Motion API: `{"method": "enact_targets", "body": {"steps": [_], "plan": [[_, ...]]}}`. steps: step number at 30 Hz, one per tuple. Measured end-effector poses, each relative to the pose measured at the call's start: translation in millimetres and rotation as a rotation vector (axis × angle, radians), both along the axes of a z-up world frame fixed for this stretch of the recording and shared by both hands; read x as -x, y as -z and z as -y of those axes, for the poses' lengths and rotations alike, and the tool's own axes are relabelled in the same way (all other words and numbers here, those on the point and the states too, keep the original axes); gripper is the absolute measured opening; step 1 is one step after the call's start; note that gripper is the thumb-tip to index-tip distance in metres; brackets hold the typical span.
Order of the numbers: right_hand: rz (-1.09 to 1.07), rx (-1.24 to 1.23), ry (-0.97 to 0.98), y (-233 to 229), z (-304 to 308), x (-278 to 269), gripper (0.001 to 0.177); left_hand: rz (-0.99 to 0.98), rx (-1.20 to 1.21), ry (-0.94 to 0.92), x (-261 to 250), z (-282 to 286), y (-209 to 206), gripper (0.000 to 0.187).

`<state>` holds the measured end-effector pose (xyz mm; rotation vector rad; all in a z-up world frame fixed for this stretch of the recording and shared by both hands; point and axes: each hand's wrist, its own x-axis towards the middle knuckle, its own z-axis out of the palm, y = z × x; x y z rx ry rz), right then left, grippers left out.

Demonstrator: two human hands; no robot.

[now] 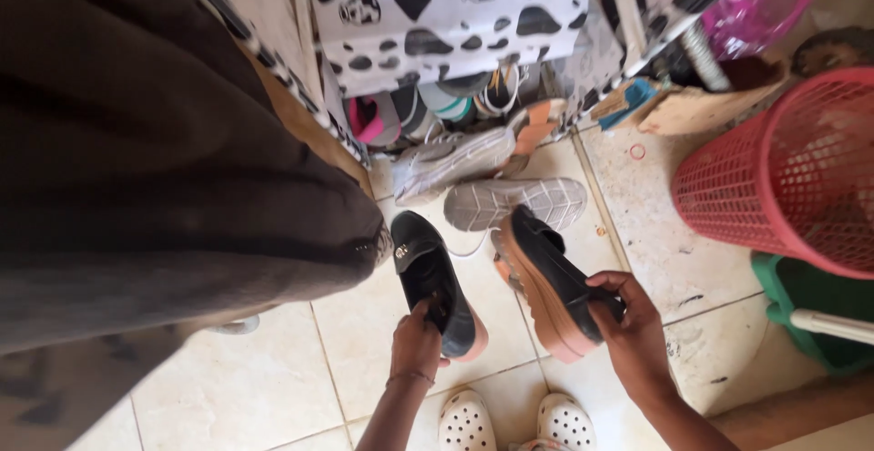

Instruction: Organizing and rearranging various pairs of shoes, sneakers, and sandals on a multi-tier shoe rack.

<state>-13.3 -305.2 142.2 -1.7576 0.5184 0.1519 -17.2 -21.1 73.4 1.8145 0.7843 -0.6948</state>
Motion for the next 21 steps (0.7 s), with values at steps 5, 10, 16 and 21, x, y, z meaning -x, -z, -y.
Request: {"method": "enact_targets", "body": {"steps": [5, 10, 16, 21], "plan": [[0.018, 0.014, -0.093, -52, -7, -19, 0.029, -0.011, -0.030, 0.079, -16, 7, -77, 0.043], [0.064, 0.100, -0.101, -95, -4, -35, 0.022, 0.026, -0.126, 0.172, -26, 16, -130, 0.040], [0.114, 0.168, -0.176, -161, -4, -53, 0.026, 0.175, -0.222, 0.298, -47, 19, -180, 0.036], [0.089, 0.279, -0.303, -192, 0, -77, 0.027, 0.210, -0.288, 0.309, -80, 24, -215, 0.034]]}}
